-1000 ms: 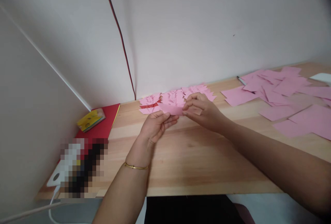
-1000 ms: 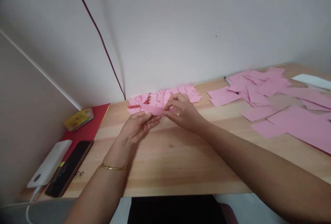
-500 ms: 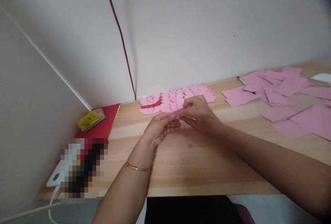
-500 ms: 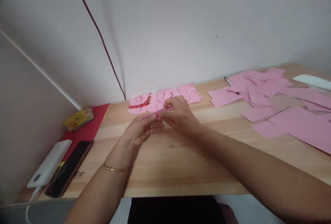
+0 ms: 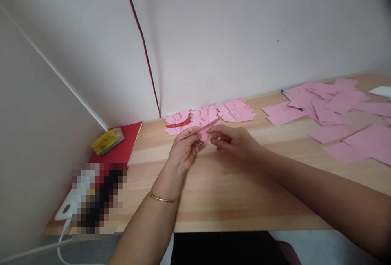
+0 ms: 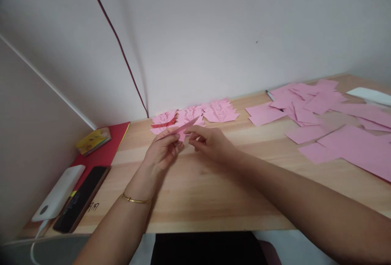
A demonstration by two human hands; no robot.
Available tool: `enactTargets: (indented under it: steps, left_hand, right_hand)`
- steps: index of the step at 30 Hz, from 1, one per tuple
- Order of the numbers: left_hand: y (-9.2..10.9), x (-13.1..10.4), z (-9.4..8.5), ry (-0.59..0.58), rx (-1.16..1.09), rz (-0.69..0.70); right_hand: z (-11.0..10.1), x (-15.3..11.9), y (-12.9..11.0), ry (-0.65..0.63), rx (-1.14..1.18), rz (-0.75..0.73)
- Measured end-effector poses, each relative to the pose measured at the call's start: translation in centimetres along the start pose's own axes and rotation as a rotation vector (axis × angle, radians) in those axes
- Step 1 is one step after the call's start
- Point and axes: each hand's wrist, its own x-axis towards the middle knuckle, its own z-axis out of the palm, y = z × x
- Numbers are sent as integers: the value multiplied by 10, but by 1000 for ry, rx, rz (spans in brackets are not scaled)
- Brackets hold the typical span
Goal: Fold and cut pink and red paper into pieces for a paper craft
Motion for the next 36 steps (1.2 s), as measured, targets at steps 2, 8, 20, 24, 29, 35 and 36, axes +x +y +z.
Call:
enactTargets:
  steps: [2, 8, 20, 24, 29, 35, 36]
  left_hand:
    - [-2, 0, 0, -38, 9, -7]
    - [-3, -3, 3, -10, 50, -14]
    - [-6, -3, 6, -32, 79, 23]
    - [-6, -4, 7, -56, 84, 21]
    - [-6, -5, 6, -103, 74, 0]
    - [-7, -5, 6, -98, 125, 3]
    - [-7, -4, 6, -89, 136, 7]
  right_hand:
    - [3, 1, 3, -71, 156, -2]
    - [3, 4, 1, -46, 61, -60]
    - [8, 6, 1, 12, 283, 136]
    - [11, 6, 0, 25, 439, 182]
    - [10, 6, -3, 51, 449, 171]
    - [11, 6, -2, 72, 397, 182]
    - [11, 6, -2, 67, 400, 185]
